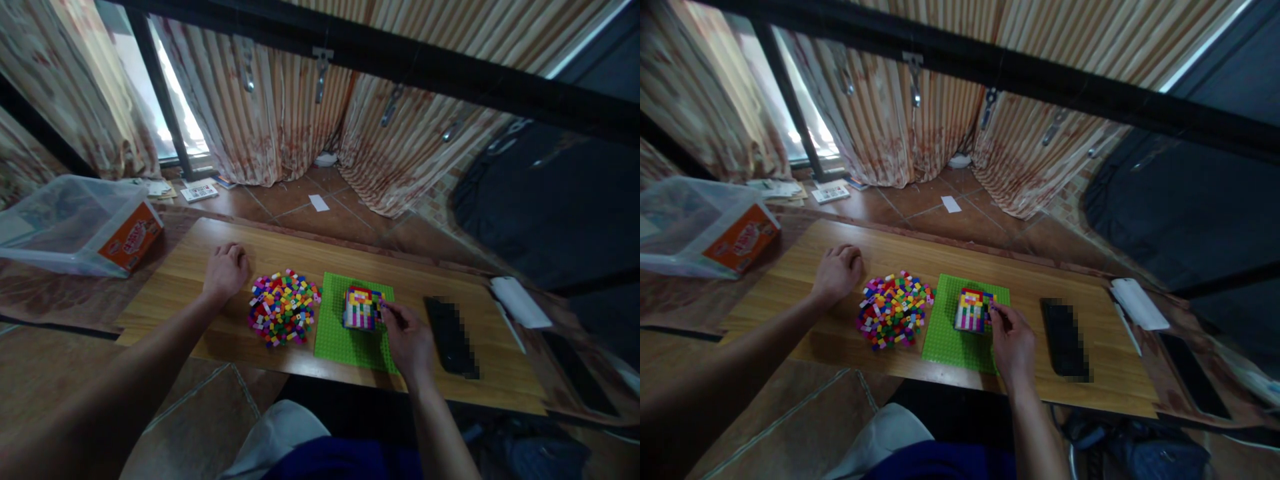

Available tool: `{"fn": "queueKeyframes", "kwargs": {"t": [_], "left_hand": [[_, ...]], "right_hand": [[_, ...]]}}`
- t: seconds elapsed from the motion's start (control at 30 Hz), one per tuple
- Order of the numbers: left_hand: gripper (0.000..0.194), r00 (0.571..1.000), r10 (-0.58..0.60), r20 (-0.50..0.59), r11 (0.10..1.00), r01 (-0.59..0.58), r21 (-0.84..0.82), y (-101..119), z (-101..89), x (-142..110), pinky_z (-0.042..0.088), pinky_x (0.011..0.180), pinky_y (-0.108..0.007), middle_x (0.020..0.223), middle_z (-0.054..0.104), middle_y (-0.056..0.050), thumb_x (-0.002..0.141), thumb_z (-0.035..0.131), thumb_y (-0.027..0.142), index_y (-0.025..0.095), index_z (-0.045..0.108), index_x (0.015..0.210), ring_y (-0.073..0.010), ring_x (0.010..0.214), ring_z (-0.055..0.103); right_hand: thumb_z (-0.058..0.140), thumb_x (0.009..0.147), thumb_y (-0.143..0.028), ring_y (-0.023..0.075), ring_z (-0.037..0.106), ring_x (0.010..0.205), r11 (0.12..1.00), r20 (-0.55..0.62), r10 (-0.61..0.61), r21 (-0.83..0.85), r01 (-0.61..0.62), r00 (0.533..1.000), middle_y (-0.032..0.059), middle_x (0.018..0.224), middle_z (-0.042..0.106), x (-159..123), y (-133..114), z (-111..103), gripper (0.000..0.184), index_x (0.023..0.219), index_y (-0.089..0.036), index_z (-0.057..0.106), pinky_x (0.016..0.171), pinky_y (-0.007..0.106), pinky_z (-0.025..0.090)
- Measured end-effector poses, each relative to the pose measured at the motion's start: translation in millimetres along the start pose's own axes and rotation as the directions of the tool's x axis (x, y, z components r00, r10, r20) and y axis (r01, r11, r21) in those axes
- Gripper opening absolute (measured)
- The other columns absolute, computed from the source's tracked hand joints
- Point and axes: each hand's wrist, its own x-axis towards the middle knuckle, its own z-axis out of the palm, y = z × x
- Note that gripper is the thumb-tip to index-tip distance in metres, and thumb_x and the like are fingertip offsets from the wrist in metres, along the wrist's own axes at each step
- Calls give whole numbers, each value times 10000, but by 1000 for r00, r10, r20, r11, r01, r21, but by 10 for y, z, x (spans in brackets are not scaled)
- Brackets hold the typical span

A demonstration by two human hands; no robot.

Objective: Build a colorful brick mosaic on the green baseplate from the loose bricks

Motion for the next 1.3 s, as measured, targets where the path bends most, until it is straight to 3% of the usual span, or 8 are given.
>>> {"fn": "queueKeyframes", "kwargs": {"t": [0.2, 0.43, 0.73, 0.9, 1.3], "left_hand": [[223, 1000, -12, 13, 1000, 12, 3, 6, -9, 1, 413, 986, -449, 1044, 656, -138, 880, 404, 245, 176, 615, 898, -290, 1047, 572], [209, 1000, -16, 11, 1000, 16, -4, 14, -16, -2, 414, 988, -450, 1054, 650, -130, 873, 414, 246, 183, 610, 906, -291, 1052, 563], [222, 999, -34, 22, 999, 34, -18, 23, -17, 0, 403, 991, -464, 1041, 651, -126, 872, 408, 246, 187, 620, 902, -293, 1057, 562], [233, 1000, -23, 16, 1000, 23, -14, 27, -30, -2, 403, 997, -470, 1059, 655, -131, 877, 403, 256, 186, 622, 918, -300, 1073, 563], [215, 999, -43, 22, 998, 44, -38, 24, -21, 0, 402, 998, -463, 1056, 654, -118, 873, 414, 247, 195, 618, 910, -288, 1064, 564]], "right_hand": [[591, 840, -478, 235, 696, 777, 998, -8, 50, -28, -51, 999, 120, 890, 753, 5, 61, -53, 377, 963, -150, 731, 690, 337, 540], [618, 821, -437, 229, 691, 846, 999, -22, 13, 30, -12, 1000, 110, 950, 736, 9, 70, -39, 333, 957, -159, 743, 788, 360, 548], [540, 868, -442, 201, 657, 709, 968, 22, -123, -216, 125, 992, 110, 874, 721, 16, 26, 0, 371, 959, -147, 746, 684, 327, 525], [508, 872, -441, 203, 634, 683, 950, 68, -140, -272, 153, 988, 112, 841, 710, 61, 2, 41, 383, 940, -142, 736, 666, 333, 506], [577, 821, -465, 200, 642, 671, 987, 75, -17, -156, 28, 997, 84, 882, 735, 87, 22, 100, 360, 994, -182, 717, 685, 346, 501]]}}
